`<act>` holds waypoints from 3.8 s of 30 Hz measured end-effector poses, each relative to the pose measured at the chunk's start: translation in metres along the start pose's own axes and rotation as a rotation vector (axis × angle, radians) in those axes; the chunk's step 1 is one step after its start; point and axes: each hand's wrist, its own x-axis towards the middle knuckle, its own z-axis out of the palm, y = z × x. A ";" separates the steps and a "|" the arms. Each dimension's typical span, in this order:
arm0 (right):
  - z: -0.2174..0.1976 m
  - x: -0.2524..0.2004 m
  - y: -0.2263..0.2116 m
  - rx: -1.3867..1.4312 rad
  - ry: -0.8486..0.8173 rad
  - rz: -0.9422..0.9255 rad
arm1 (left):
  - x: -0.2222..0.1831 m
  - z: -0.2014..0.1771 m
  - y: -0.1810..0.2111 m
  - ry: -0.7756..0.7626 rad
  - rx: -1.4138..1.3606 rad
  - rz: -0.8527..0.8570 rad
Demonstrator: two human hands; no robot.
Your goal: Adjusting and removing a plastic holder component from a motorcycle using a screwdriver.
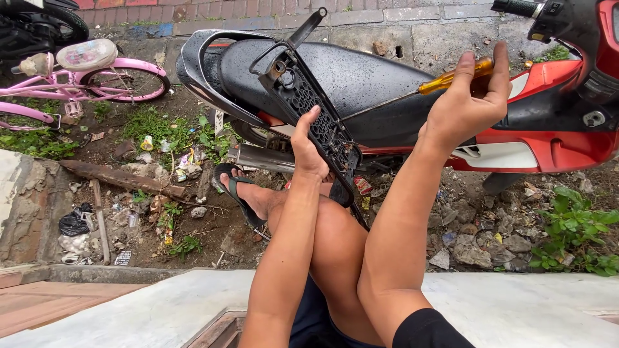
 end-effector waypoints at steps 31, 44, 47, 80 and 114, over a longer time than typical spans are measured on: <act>-0.003 -0.026 -0.053 0.240 -0.362 0.240 | 0.038 -0.033 -0.035 -0.315 -0.293 -0.047; -0.059 0.005 -0.072 0.533 0.018 0.363 | 0.068 -0.046 -0.073 -0.414 -0.535 -0.066; -0.071 0.014 -0.069 0.597 0.019 0.323 | 0.078 -0.048 -0.084 -0.414 -0.466 -0.038; -0.099 0.006 -0.164 0.551 -0.018 0.144 | -0.116 0.028 0.096 0.258 -0.973 -0.033; -0.158 -0.147 0.140 0.230 -0.342 0.292 | -0.028 -0.182 -0.104 0.235 -0.866 -0.039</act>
